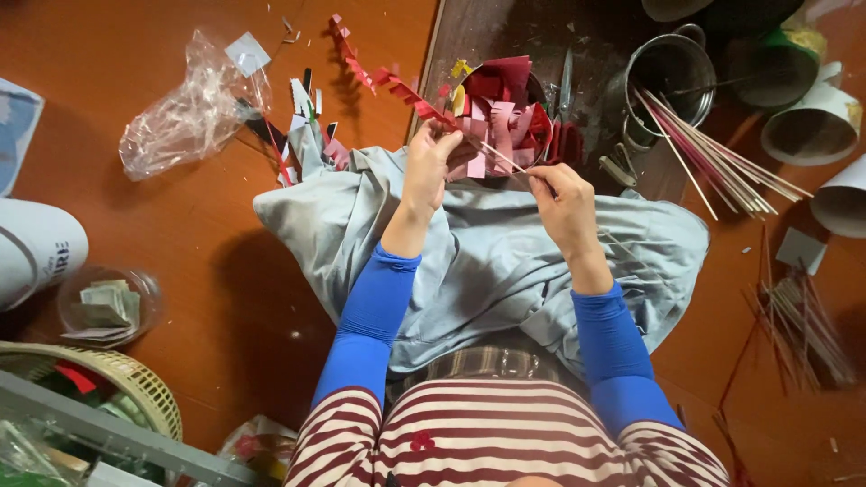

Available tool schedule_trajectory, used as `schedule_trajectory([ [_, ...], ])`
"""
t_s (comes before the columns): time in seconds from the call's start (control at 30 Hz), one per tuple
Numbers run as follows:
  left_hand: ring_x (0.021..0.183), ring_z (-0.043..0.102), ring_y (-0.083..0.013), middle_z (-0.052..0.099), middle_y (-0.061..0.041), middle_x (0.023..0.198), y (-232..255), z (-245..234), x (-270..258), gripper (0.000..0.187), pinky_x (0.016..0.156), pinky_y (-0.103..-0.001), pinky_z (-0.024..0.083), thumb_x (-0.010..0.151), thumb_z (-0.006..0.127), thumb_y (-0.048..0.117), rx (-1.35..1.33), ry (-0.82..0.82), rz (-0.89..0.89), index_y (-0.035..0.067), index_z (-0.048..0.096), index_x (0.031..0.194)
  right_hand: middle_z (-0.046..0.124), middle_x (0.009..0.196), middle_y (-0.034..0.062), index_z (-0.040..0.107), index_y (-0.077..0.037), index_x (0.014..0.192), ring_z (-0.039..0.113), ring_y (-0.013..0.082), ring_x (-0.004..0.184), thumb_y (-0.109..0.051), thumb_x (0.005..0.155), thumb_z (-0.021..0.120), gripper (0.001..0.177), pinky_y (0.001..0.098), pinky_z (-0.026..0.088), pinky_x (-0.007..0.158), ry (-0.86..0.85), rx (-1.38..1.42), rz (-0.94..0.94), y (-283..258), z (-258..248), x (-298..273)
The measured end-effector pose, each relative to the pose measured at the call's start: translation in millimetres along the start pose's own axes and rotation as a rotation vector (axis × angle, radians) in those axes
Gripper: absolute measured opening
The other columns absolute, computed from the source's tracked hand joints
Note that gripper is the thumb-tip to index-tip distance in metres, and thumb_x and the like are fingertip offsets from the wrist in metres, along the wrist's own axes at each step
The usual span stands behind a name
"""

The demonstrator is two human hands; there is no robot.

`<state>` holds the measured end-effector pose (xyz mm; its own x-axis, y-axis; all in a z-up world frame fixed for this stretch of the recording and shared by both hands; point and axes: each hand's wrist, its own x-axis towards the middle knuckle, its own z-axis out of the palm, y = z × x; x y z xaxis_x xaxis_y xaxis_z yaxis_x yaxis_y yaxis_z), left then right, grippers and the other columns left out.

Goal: Assembling decorative items by attaching red paper strips to thin wooden sticks using an adhesive.

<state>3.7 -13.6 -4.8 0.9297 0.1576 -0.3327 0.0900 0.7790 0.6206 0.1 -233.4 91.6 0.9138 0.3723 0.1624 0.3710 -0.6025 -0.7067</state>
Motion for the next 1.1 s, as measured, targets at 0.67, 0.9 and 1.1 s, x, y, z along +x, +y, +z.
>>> schedule_trajectory([
  [0.67,0.089,0.075,-0.0242,0.072,-0.014,0.103,5.5,-0.8,-1.1,0.017,0.083,-0.038,0.063,0.100,0.057,0.002,0.021,-0.006,-0.016,-0.002,0.056,0.116,0.070,0.081,0.0130,0.066,-0.001,0.119,0.070,0.0225,0.068,-0.010,0.100,0.073,0.022,0.0342,0.054,0.061,0.012,-0.074,0.049,-15.6,0.5,5.1],
  [0.9,0.090,0.075,-0.0228,0.073,-0.015,0.105,6.3,-6.6,0.2,0.018,0.084,-0.037,0.063,0.101,0.059,0.002,-0.026,-0.042,0.064,-0.002,0.056,0.117,0.071,0.089,0.0104,0.067,-0.004,0.098,0.066,0.0302,0.083,-0.003,0.087,0.081,0.018,0.0395,0.053,0.073,0.039,-0.221,-0.249,-16.9,9.6,1.4],
  [1.1,0.090,0.074,-0.0213,0.074,-0.016,0.105,9.3,-4.7,-1.7,0.024,0.082,-0.037,0.063,0.096,0.069,-0.001,-0.003,0.042,0.101,0.000,0.054,0.115,0.072,0.089,0.0109,0.072,-0.002,0.105,0.067,0.0293,0.081,0.000,0.090,0.078,0.016,0.0391,0.054,0.072,-0.036,-0.201,-0.267,-15.4,11.3,-0.1],
])
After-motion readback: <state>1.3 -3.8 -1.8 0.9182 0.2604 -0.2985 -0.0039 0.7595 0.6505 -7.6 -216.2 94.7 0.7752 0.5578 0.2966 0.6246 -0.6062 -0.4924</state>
